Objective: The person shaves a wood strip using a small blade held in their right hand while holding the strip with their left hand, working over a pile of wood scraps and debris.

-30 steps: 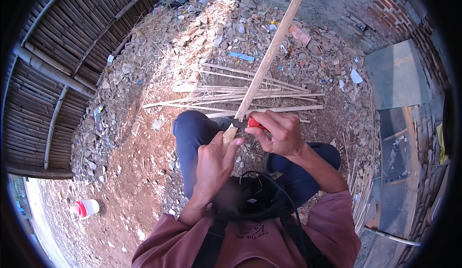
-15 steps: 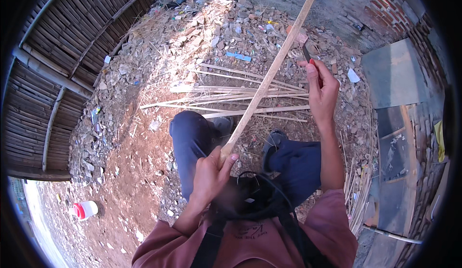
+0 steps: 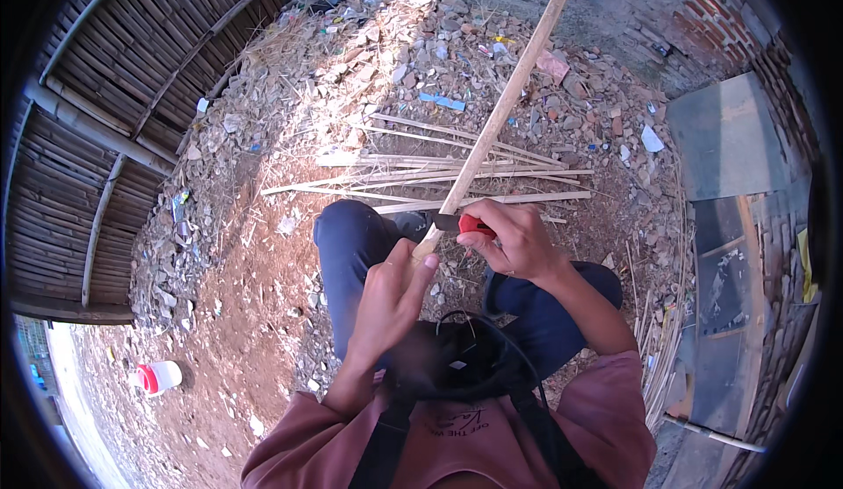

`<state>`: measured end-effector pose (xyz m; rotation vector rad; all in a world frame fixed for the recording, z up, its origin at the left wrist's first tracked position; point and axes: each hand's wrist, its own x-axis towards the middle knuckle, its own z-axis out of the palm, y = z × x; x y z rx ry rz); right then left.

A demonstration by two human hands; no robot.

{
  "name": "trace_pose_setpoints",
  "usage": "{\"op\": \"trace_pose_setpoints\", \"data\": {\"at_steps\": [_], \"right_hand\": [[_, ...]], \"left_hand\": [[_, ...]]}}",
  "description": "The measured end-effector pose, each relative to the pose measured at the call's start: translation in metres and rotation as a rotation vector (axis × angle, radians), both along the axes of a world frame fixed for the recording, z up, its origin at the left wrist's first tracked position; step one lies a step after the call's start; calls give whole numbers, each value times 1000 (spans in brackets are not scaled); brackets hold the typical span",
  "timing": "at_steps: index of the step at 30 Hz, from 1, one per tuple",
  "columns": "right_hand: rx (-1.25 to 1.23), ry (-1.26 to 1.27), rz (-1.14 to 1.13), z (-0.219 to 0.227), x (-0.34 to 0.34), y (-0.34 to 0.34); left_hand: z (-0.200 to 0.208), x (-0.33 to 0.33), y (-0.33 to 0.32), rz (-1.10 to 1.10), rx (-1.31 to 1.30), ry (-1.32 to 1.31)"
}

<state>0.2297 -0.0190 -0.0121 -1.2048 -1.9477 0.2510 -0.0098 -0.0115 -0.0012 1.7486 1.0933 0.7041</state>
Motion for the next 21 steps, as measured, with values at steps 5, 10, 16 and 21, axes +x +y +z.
{"op": "trace_pose_setpoints", "data": {"at_steps": [5, 10, 16, 21], "right_hand": [[91, -72, 40, -5, -7, -1], [128, -73, 44, -6, -8, -1], [163, -78, 36, -6, -11, -2], [166, -90, 17, -5, -11, -3]], "left_hand": [[2, 5, -1, -16, -140, -131], [-5, 6, -2, -50, -76, -142], [-8, 6, -2, -48, -84, -185], [-3, 7, -4, -46, -57, -221]]}}
